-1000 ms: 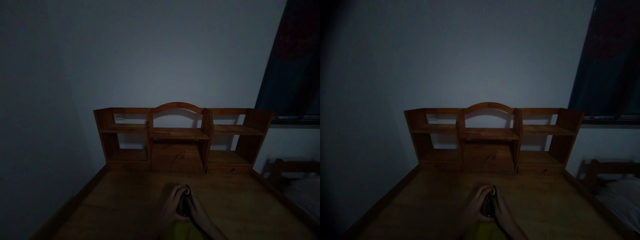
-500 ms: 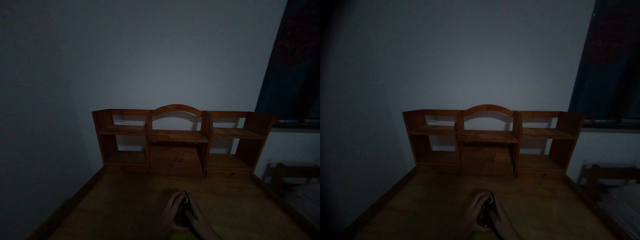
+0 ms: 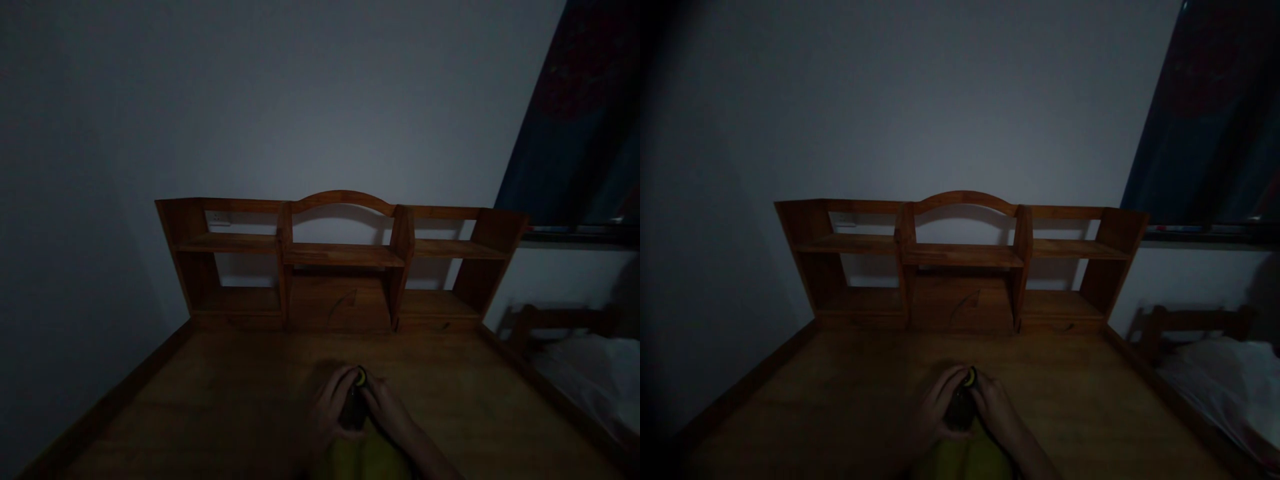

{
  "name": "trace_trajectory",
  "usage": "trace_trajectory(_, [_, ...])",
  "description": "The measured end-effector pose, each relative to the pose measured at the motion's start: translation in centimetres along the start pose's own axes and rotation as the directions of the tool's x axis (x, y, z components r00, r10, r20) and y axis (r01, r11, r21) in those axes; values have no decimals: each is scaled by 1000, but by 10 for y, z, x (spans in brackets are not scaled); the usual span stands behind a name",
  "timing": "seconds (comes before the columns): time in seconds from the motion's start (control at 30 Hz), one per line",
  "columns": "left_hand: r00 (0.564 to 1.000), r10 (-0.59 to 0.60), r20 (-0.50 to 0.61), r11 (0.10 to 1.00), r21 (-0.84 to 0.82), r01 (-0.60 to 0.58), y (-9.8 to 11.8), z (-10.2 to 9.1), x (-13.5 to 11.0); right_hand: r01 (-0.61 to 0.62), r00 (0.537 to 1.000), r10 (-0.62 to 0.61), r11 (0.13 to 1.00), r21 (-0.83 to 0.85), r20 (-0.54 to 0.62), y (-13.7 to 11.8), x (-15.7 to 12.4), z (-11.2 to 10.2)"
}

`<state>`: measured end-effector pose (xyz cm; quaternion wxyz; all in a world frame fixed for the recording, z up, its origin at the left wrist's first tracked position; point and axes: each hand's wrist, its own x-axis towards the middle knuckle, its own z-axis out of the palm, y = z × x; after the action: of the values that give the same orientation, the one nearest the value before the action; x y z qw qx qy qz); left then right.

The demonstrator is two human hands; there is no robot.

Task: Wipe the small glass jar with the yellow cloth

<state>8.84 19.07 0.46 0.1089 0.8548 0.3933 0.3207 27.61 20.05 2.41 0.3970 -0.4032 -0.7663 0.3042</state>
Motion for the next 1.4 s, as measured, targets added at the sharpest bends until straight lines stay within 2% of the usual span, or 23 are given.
trace_trajectory(0.13, [1000, 18, 5, 1000, 19, -18, 8, -9, 5, 13, 998, -16, 999, -45, -58, 1, 2, -3])
trace_trajectory(0.27, [997, 59, -46, 998, 39, -57, 12, -17, 6, 60, 993, -62, 998, -24, -96, 1, 3, -1])
trace_trajectory(0.33, [995, 46, -85, 999, -21, -48, 11, -19, 6, 54, 994, -52, 998, 22, -100, 0, 5, 1])
trace_trajectory(0.43, [985, -22, -171, 988, -157, -5, 7, -19, 8, 2, 996, 15, 983, 183, -91, -3, 10, 4])
trace_trajectory(0.6, [931, -135, -338, 965, -257, 47, -3, -17, 14, -142, 987, 158, 853, 502, 12, -5, 16, 5])
trace_trajectory(0.8, [920, -144, -365, 975, -209, 70, -3, -22, 13, -162, 967, 251, 706, 689, -31, 2, 19, 9])
trace_trajectory(0.9, [922, -151, -357, 973, -220, 74, 1, -24, 12, -182, 956, 287, 741, 647, -60, 6, 20, 9])
trace_trajectory(1.0, [924, -160, -347, 966, -249, 74, 6, -23, 12, -148, 974, 219, 823, 549, -64, 5, 19, 6])
trace_trajectory(1.1, [937, -156, -311, 957, -281, 67, 11, -21, 12, -143, 984, 177, 867, 477, -27, 0, 17, 4])
trace_trajectory(1.2, [966, -135, -221, 941, -333, 56, 15, -18, 11, -161, 981, 193, 879, 449, -26, -6, 13, 5])
trace_trajectory(1.27, [964, -156, -214, 930, -361, 70, 14, -15, 10, -168, 975, 214, 886, 432, -59, -9, 12, 6])
trace_trajectory(1.4, [957, -193, -218, 912, -400, 93, 4, -9, 11, -184, 975, 218, 901, 392, -43, -14, 12, 11])
